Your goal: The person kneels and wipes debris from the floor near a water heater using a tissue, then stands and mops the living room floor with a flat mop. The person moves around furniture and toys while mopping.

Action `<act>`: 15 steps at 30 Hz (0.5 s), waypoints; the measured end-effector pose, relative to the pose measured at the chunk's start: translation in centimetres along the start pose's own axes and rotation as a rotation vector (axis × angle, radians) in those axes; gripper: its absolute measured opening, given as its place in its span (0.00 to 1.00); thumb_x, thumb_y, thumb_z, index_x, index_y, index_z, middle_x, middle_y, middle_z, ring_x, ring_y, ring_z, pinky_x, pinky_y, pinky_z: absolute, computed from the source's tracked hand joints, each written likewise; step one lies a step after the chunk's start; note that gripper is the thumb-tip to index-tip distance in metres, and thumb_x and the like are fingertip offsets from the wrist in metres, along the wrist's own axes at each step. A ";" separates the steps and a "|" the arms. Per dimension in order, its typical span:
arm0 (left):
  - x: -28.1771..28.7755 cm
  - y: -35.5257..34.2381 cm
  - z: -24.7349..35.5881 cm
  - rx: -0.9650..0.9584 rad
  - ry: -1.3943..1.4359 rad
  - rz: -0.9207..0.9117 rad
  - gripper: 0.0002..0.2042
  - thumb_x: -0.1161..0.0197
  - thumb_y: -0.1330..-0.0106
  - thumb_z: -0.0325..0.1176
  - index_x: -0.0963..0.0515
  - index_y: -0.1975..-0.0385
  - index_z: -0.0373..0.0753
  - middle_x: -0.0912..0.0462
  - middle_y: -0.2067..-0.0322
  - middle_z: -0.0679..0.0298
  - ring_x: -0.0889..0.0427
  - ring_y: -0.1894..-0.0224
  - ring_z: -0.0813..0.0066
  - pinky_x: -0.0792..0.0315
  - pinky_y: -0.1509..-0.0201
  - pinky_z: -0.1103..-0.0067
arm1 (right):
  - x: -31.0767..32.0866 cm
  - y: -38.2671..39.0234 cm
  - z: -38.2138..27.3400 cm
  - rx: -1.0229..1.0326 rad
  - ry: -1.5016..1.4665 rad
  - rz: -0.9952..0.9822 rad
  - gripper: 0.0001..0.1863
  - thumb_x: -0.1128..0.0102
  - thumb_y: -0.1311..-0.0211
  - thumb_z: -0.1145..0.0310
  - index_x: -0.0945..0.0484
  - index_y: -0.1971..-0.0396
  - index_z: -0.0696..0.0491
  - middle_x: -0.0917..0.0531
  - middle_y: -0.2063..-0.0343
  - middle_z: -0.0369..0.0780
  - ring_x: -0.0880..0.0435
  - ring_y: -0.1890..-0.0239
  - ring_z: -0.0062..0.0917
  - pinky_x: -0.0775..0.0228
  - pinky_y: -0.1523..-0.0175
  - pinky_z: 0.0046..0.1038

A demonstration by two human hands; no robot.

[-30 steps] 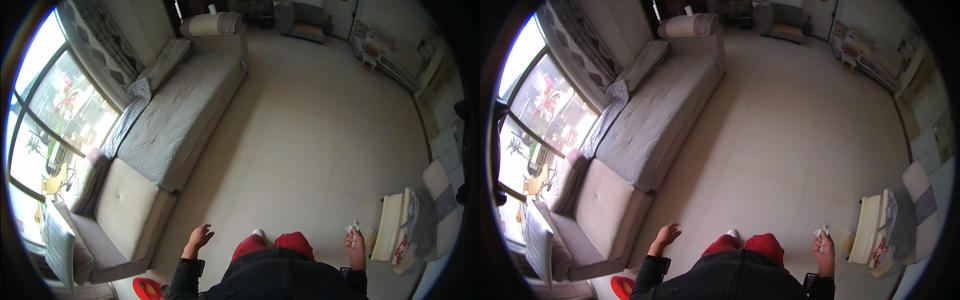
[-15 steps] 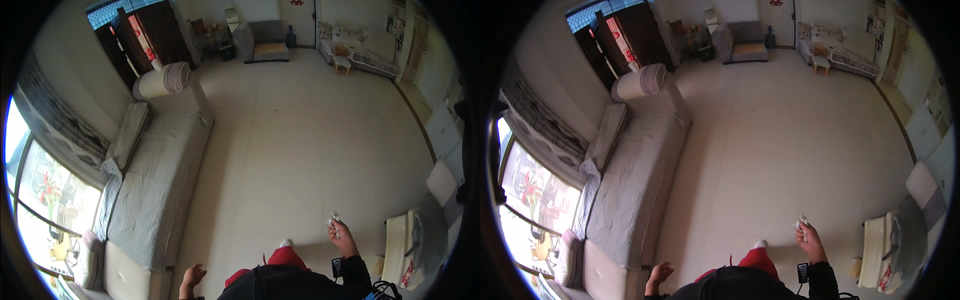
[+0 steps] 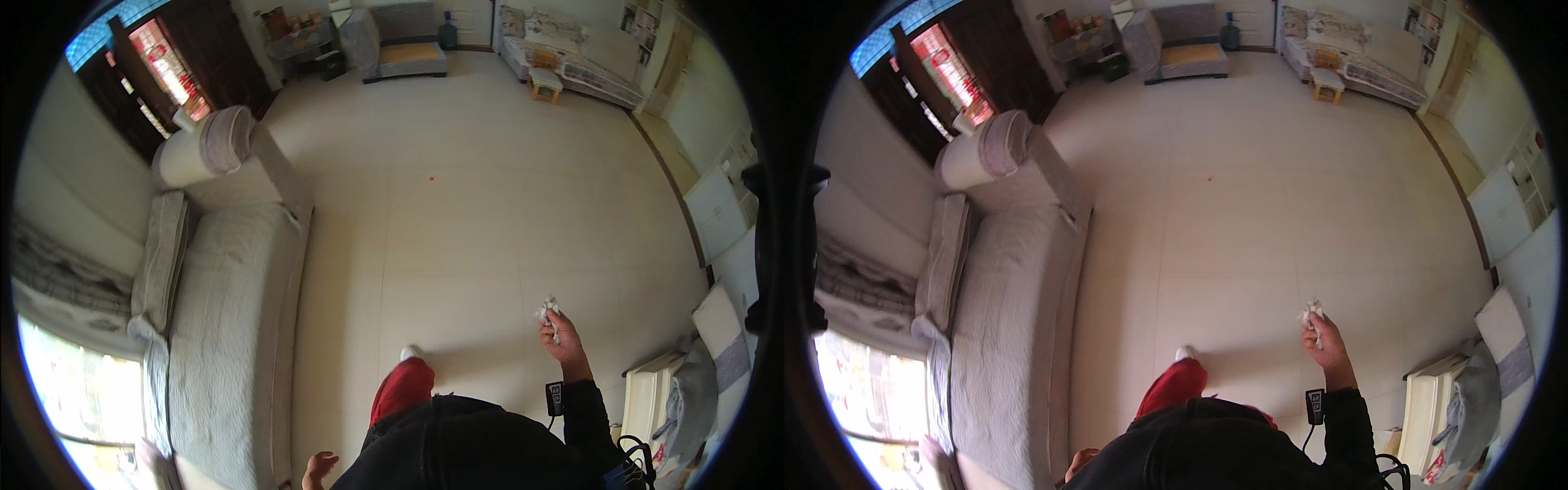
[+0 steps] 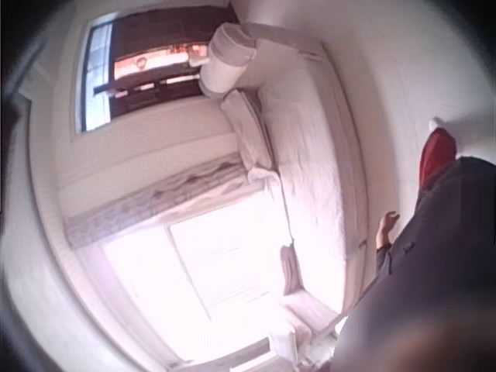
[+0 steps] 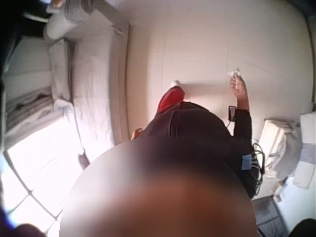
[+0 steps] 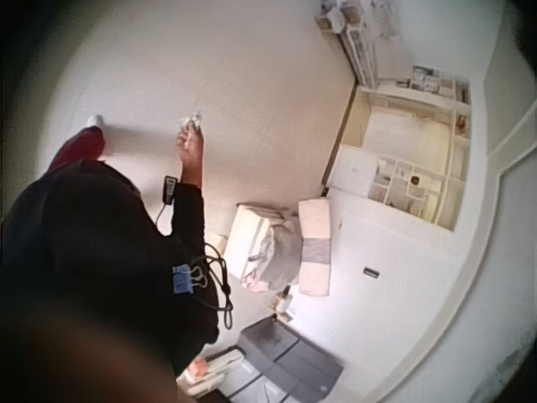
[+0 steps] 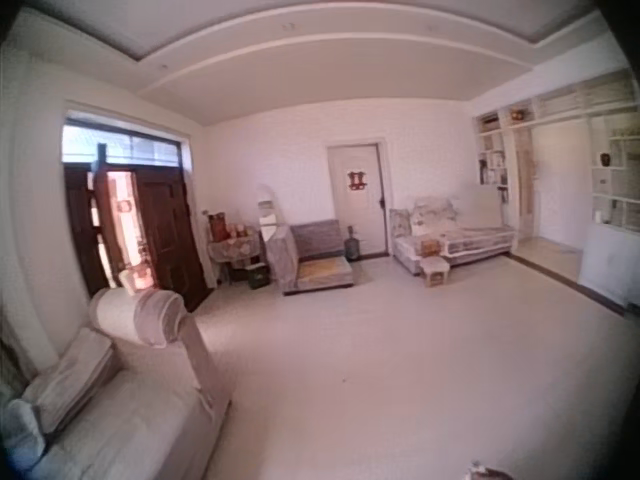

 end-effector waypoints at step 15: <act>29.4 -14.4 57.8 -0.720 -0.171 0.275 0.22 0.34 0.48 0.35 0.26 0.53 0.35 0.19 0.62 0.54 0.19 0.60 0.63 0.26 0.59 0.72 | -12.9 -28.6 -9.9 -0.002 0.014 0.080 0.10 0.42 0.41 0.66 0.33 0.63 0.49 0.31 0.74 0.34 0.39 0.83 0.10 0.48 0.82 0.12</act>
Point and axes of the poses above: each hand's wrist, its own y-axis away from the middle knuckle, its own x-axis out of the back of the hand, z = x × y, the point moved 5 cm from there along -y, towards the middle knuckle
